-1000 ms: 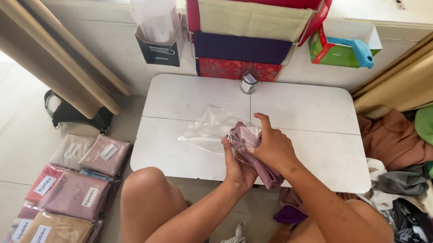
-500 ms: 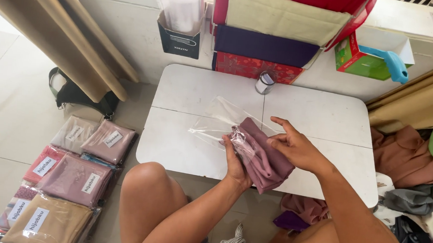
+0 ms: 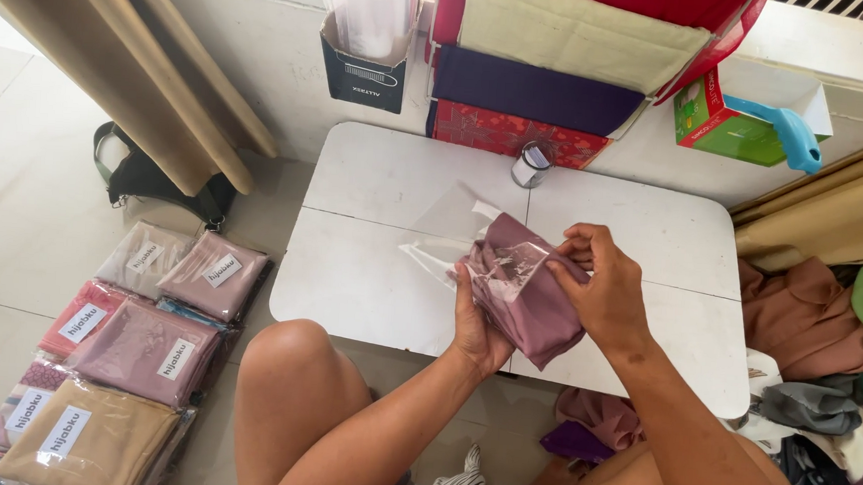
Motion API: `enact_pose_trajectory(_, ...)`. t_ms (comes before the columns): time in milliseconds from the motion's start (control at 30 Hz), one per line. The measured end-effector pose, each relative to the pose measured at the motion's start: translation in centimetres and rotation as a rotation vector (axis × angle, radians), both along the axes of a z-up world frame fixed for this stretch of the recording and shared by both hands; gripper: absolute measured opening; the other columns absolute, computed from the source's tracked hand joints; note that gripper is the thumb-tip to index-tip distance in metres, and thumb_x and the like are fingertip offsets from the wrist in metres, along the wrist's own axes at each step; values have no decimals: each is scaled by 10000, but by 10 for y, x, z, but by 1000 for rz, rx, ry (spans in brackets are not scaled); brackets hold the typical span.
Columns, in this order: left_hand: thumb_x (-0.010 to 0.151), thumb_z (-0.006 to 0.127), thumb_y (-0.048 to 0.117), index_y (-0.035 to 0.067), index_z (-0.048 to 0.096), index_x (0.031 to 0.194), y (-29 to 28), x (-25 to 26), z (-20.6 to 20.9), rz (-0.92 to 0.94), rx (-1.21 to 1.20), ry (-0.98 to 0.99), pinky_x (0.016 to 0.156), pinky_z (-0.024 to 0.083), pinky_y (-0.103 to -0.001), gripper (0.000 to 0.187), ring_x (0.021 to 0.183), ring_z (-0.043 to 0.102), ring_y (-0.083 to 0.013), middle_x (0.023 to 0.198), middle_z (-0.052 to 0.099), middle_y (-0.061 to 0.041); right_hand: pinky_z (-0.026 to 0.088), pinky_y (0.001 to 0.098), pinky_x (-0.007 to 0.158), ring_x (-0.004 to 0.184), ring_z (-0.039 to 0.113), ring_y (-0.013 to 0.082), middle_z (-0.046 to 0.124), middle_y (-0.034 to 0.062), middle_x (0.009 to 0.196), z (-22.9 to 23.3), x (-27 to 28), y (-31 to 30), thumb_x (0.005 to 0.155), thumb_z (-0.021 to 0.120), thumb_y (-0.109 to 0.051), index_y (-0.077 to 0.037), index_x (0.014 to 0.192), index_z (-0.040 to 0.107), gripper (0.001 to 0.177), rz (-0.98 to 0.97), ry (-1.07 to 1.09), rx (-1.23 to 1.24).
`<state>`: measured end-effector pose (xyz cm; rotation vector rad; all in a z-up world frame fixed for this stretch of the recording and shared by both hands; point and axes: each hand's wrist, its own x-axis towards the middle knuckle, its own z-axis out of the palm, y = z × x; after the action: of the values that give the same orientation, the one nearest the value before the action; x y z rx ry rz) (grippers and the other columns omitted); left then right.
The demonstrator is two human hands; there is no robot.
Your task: Lint rolling, folding, and packing a hijab into a plastic bag for shipping
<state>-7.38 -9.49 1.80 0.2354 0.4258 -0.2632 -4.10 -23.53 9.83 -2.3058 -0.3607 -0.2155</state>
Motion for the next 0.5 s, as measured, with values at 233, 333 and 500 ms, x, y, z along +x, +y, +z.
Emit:
enact_pose_trajectory(233, 806, 549, 892, 128, 449, 1562, 1, 1, -11, 20, -47, 7, 1059, 527, -512, 1079, 1292, 591, -370, 1498, 543, -179, 527, 373, 909, 989, 658, 212, 657, 9, 969, -38, 4, -13, 827, 830, -286, -170, 848, 727, 156, 167, -650, -540)
enact_pose_trajectory(333, 815, 563, 876, 114, 449, 1555, 9, 6, -14, 46, -91, 0, 951, 585, -449, 1069, 1227, 625, -359, 1477, 560, -185, 501, 366, 934, 968, 656, 192, 684, 9, 928, -53, -7, -7, 844, 773, -372, -158, 791, 742, 222, 276, -575, -541)
enact_pose_trajectory(500, 816, 464, 924, 146, 542, 1492, 2, 4, -20, -18, -46, -61, 867, 593, -354, 1033, 1194, 624, -295, 1433, 601, -130, 458, 344, 1101, 1196, 654, 215, 719, 70, 1146, -40, -17, 3, 1042, 539, -322, -124, 1125, 736, 292, 412, -442, -561)
